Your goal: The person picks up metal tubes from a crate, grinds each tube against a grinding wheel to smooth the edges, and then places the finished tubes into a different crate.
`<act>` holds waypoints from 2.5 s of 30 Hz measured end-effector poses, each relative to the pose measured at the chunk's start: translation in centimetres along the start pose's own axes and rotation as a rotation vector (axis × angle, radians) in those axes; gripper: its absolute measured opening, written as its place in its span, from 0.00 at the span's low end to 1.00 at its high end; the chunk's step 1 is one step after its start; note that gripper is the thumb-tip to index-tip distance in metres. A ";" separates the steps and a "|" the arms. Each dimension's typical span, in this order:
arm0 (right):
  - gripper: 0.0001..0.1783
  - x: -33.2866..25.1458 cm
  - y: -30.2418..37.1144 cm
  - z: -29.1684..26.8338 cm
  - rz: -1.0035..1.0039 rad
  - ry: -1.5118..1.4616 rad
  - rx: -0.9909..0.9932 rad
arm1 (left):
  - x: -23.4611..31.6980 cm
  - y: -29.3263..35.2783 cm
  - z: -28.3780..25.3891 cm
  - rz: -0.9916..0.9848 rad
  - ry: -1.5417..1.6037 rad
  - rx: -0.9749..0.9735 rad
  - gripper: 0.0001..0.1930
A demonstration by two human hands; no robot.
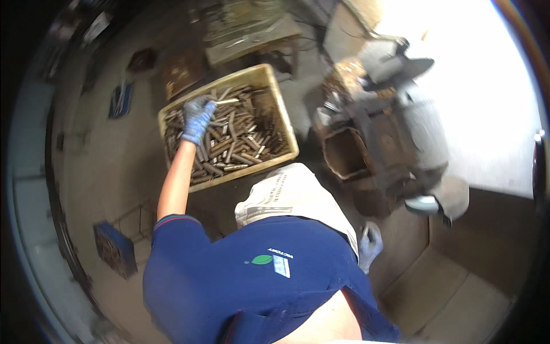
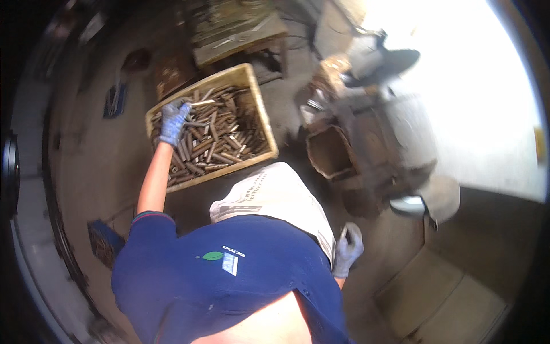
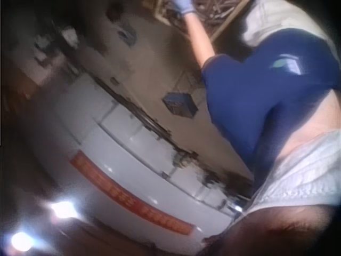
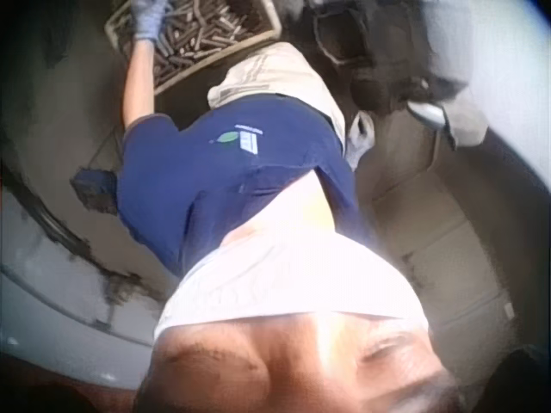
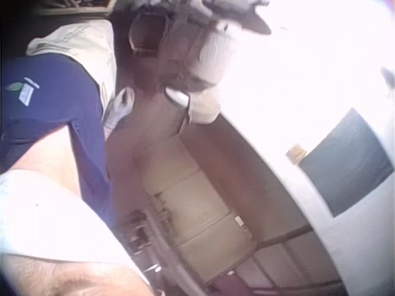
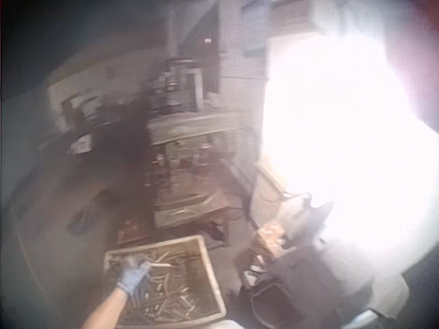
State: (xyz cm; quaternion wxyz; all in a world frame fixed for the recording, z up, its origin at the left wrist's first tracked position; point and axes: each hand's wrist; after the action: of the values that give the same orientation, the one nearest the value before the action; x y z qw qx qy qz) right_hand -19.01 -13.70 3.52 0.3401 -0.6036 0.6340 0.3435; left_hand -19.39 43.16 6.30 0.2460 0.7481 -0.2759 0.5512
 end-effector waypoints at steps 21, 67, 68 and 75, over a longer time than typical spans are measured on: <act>0.13 -4.9 -0.9 -1.5 -0.026 -0.512 0.454 | 9.8 20.5 36.2 -0.070 0.313 -1.539 0.13; 0.07 5.9 -6.3 -3.7 0.110 -0.566 0.614 | 5.7 25.3 46.9 -0.459 0.426 -1.199 0.04; 0.07 6.2 -6.5 -3.3 0.124 -0.579 0.601 | 5.9 25.0 46.7 -0.472 0.421 -1.200 0.04; 0.12 5.8 -9.0 -0.3 0.216 -0.719 0.497 | 5.5 21.5 46.6 -0.336 0.291 -1.108 0.04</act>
State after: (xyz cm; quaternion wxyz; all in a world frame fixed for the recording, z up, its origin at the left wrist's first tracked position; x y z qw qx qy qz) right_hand -10.26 -17.34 -1.41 0.6356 -0.2765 0.5982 0.4022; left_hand -0.63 -4.58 0.29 0.7187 0.4584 -0.3635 0.3757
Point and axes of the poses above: each hand's wrist, its own y-axis away from the middle knuckle, its own z-axis out of the palm, x = y × z, and after that the axes turned 2 degrees about z, right-handed
